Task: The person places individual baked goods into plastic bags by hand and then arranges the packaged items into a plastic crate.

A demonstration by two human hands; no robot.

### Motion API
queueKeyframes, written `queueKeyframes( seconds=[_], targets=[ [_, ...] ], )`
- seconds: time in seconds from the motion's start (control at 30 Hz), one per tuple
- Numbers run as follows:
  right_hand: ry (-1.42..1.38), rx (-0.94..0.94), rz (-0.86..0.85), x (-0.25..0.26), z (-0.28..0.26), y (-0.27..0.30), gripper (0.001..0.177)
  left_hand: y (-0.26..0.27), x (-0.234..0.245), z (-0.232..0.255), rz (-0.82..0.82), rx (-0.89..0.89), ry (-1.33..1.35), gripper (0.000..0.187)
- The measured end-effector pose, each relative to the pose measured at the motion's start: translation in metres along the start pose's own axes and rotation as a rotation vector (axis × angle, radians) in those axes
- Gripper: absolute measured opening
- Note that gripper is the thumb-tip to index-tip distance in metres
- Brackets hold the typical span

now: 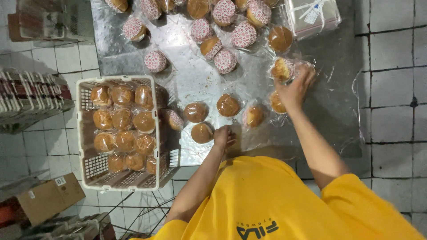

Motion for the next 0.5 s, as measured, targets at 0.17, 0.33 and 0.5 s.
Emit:
queueKeyframes(
  seconds=[0.17,0.33,0.5],
  targets=[
    [0.463,-0.024,-0.315,-0.048,0.03,-0.069,0.06,0.043,-0.006,0.015,-0.146,-0.309,-0.388,0.029],
    [0.607,0.224,-0.454,-0.068,-0.024,-0.045,0.062,0.101,-0.023,0.045,-0.244,-0.465,-0.456,0.02],
    [0.712,0.434,-0.413,-0.089,0.007,-0.002,0.045,0.115,-0.034,0.068,-0.301,-0.602,-0.531,0.022]
  ],
)
Point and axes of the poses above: each hand's wrist, its own y-axis away from the middle knuckle, its own x-axis out of the back of the hand, z = x × y, the point moved 6 cm from there along -y, towards the middle knuckle, and after that the axes turned 10 degrees about x, right-handed, at the moved point
